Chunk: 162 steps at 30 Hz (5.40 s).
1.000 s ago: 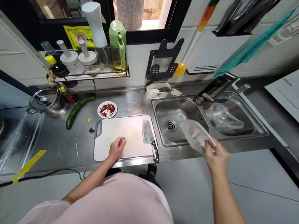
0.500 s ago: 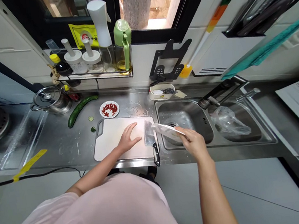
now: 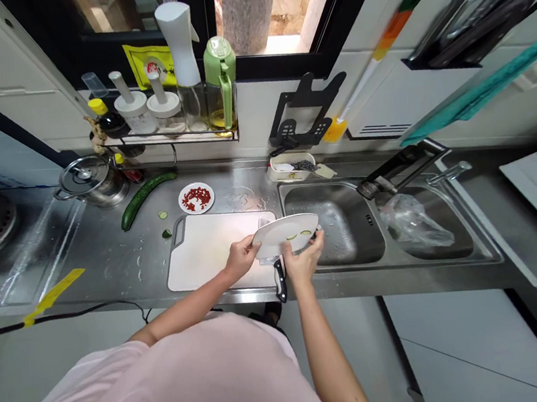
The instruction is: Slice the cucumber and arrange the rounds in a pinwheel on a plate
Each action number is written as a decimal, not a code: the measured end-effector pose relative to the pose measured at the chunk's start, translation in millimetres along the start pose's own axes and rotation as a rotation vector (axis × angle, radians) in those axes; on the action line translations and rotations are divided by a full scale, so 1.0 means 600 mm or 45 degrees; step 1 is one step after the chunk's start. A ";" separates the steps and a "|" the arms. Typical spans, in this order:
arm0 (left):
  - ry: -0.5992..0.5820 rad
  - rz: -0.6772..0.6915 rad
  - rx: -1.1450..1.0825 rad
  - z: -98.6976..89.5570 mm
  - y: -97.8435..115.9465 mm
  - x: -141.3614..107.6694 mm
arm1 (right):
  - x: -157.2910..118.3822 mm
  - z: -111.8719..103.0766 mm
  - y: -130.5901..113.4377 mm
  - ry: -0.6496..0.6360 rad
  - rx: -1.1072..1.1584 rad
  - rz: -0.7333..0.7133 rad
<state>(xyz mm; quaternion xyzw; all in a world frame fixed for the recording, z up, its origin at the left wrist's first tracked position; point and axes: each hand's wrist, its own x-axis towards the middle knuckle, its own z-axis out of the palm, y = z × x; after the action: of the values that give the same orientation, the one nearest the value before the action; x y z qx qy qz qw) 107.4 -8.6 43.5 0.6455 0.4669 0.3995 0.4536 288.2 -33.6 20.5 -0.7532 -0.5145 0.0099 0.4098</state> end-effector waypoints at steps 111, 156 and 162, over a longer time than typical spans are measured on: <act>0.570 -0.576 0.058 -0.131 -0.242 0.177 | 0.195 0.317 -0.018 -0.819 -0.209 0.129; 0.942 -0.586 -0.188 -0.371 -0.251 0.088 | 0.109 0.195 -0.016 -0.428 0.275 0.196; 0.916 -0.653 -0.507 -0.383 -0.262 0.107 | 0.107 0.182 -0.010 -0.433 0.254 0.225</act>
<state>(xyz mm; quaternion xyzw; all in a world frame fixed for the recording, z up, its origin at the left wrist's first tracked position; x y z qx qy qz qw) -130.6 126.0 -39.5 0.2311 0.6525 0.5544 0.4620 266.2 83.6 -22.1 -0.7386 -0.5048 0.2235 0.3870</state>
